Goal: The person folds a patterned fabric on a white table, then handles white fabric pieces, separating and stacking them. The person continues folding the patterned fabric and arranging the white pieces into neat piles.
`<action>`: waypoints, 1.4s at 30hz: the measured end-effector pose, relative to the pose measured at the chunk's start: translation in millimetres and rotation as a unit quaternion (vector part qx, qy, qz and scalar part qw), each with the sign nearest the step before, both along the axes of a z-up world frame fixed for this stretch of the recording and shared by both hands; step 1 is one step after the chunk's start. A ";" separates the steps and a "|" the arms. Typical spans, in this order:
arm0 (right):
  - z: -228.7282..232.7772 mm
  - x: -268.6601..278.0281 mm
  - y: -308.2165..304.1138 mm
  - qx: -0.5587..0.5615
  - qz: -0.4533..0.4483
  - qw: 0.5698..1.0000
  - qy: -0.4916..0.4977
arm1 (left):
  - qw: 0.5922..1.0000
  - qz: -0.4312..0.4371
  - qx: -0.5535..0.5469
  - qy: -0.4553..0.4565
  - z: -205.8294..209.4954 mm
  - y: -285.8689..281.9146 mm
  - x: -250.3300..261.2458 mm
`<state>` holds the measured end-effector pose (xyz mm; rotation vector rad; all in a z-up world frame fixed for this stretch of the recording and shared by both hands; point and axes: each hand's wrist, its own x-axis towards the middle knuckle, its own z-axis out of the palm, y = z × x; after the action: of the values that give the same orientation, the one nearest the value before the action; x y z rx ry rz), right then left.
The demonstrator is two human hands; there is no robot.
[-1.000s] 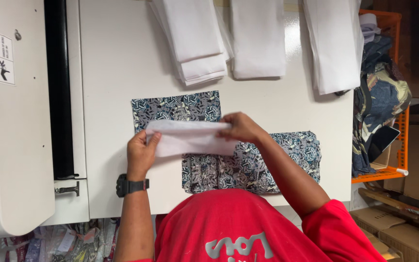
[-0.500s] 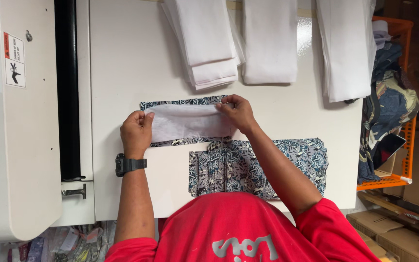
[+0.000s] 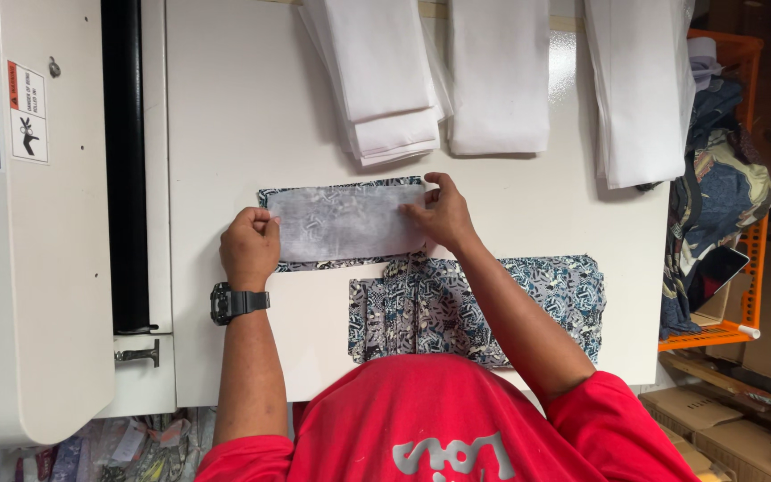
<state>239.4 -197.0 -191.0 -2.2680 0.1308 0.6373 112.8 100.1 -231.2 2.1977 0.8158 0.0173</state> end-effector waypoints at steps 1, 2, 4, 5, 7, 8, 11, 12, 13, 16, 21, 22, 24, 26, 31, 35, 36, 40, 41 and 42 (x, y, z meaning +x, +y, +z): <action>-0.1 -1.4 -1.3 -0.003 0.004 1.000 -0.002 | 1.000 0.001 0.008 -0.003 0.1 0.4 -0.1; -0.4 -2.1 -1.8 0.001 0.002 1.000 -0.001 | 1.000 0.002 0.015 -0.005 1.0 0.3 -0.7; -1.9 -4.4 0.1 0.011 -0.006 1.000 0.003 | 1.000 0.001 0.015 -0.008 4.6 -0.1 -2.0; -2.2 -4.3 2.1 0.005 -0.006 1.000 -0.001 | 1.000 0.002 0.006 -0.009 7.2 -0.4 -2.8; -0.9 -4.9 6.9 -0.006 -0.006 1.000 -0.007 | 1.000 -0.004 0.012 -0.005 12.1 -1.5 -4.2; 1.2 -6.2 8.8 -0.007 -0.003 1.000 -0.007 | 1.000 -0.009 0.025 0.000 14.1 -2.5 -4.5; 11.9 -6.2 11.4 -0.013 0.004 1.000 -0.004 | 0.999 0.000 0.034 0.008 15.8 -3.2 0.7; 15.9 -8.0 9.5 -0.015 0.005 1.000 0.003 | 0.999 0.008 0.031 0.011 14.5 -3.2 0.3; 19.5 -10.0 8.1 -0.017 0.005 1.000 0.009 | 1.000 0.001 0.028 -0.009 13.2 -3.0 -0.2; 29.2 -16.6 -0.7 0.040 -0.022 0.998 0.038 | 0.999 -0.009 0.020 -0.049 8.4 -3.0 -1.8; 28.6 -27.7 -2.5 0.022 0.015 0.999 0.021 | 0.999 0.013 0.011 -0.042 3.1 -8.4 -10.4; 28.3 -27.3 -1.5 0.021 0.018 1.000 0.002 | 0.999 0.007 0.019 -0.050 2.6 -9.8 -10.7; 28.8 -23.3 2.0 0.017 -0.024 0.999 0.022 | 0.997 -0.003 0.037 -0.063 3.5 -10.5 -13.2; 31.7 -18.8 4.1 0.003 -0.038 0.999 0.030 | 0.997 -0.003 0.047 -0.054 5.6 -10.9 -13.7; 36.3 -24.0 -1.1 -0.034 0.041 0.998 0.022 | 0.998 0.003 0.051 -0.037 6.9 -12.9 -16.8; 29.1 -31.6 -3.5 -0.005 0.044 0.999 0.016 | 0.999 0.000 0.037 -0.036 2.4 -14.3 -20.2; 27.2 -30.7 -3.4 0.005 0.029 0.999 0.021 | 0.999 0.004 0.032 -0.032 1.1 -15.4 -20.5; 24.2 -24.7 0.8 0.038 -0.030 0.998 0.026 | 0.997 0.003 0.059 -0.056 0.1 -16.8 -25.3; 24.4 -23.7 0.9 0.031 -0.029 0.999 0.023 | 0.996 0.000 0.065 -0.054 -0.1 -17.6 -25.6; 24.9 -23.5 0.3 0.023 -0.028 0.999 0.020 | 0.996 -0.002 0.070 -0.053 0.0 -18.1 -26.1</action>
<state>215.9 -196.6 -166.0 -2.1999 0.1970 0.6509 86.7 82.1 -231.2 2.3073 0.7703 0.1923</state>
